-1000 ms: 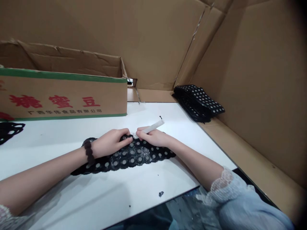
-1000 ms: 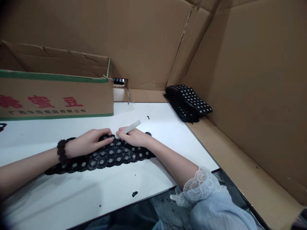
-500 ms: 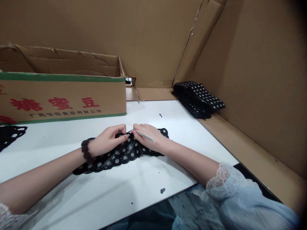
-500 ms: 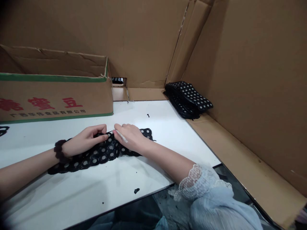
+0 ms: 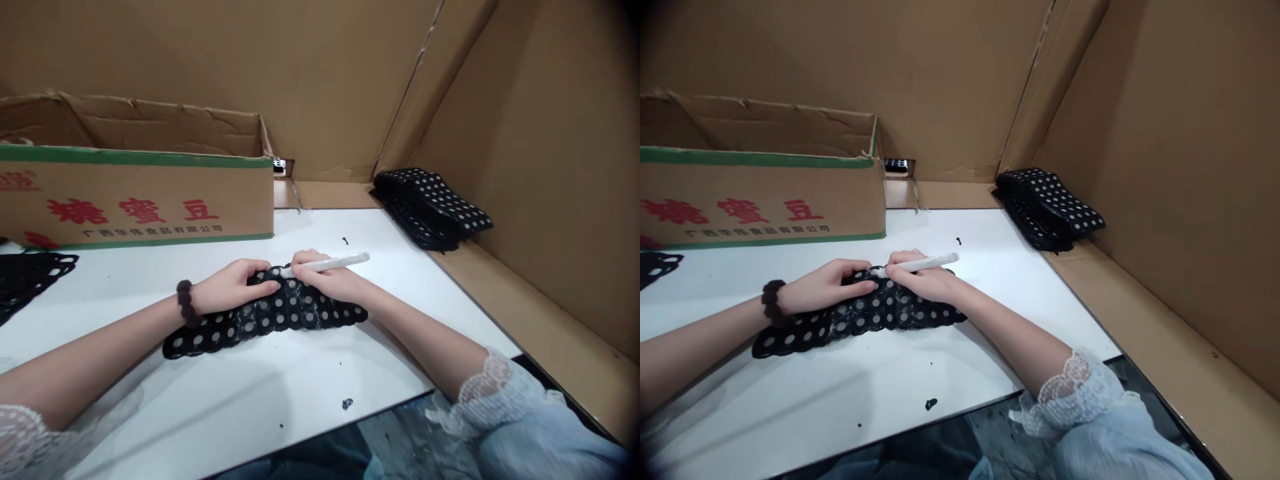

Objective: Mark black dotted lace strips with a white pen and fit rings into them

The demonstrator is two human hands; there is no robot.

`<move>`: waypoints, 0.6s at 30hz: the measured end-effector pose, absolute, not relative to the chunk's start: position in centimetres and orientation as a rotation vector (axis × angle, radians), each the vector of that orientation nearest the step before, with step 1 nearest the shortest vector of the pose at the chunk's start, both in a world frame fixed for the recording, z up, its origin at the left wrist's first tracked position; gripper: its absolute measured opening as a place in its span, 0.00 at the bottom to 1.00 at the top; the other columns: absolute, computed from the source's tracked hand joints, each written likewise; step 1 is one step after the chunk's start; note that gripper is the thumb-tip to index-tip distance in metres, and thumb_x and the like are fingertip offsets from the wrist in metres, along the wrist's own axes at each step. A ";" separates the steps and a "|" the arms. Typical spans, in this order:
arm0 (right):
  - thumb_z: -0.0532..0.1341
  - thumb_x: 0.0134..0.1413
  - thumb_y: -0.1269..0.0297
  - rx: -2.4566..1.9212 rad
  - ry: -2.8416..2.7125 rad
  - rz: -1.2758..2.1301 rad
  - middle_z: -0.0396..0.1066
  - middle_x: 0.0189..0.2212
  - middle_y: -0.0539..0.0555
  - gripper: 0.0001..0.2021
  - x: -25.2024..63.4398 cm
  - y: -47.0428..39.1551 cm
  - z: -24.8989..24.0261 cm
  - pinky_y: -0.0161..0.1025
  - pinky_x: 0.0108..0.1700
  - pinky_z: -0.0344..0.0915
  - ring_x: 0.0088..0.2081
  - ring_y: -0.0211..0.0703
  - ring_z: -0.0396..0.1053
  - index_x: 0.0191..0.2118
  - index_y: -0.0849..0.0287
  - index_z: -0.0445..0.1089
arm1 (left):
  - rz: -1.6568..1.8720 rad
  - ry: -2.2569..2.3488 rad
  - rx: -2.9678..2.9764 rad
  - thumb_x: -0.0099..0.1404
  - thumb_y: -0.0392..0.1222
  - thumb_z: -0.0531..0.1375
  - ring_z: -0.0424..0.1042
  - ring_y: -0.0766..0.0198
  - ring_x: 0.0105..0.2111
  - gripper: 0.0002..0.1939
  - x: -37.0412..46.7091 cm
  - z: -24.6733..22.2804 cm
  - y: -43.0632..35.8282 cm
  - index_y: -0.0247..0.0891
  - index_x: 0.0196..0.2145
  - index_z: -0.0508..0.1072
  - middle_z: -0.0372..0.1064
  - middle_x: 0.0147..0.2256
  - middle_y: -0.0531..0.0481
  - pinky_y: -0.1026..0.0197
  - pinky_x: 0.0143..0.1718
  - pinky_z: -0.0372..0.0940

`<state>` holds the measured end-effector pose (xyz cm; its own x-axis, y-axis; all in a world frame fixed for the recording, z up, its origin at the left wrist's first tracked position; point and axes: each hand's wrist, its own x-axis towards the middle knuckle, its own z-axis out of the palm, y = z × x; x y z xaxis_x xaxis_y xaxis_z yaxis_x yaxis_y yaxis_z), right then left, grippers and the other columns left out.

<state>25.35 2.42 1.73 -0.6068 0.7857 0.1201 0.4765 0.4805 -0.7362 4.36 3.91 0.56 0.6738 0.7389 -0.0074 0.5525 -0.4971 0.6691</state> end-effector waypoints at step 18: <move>0.46 0.58 0.60 -1.102 -2.393 0.576 0.56 0.31 0.51 0.14 24.5 1.9 0.1 0.40 0.44 0.54 0.38 0.40 0.53 0.24 0.59 0.57 | 0.405 1.005 2.076 0.59 0.52 0.51 0.58 0.68 0.25 0.16 4.3 0.3 4.0 0.35 0.26 0.65 0.60 0.24 0.54 0.65 0.26 0.56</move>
<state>24.55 1.92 0.12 -0.5850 0.7818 0.2158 0.5977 0.5954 -0.5368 4.28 3.95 0.34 0.6368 0.7696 -0.0477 0.5214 -0.3842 0.7619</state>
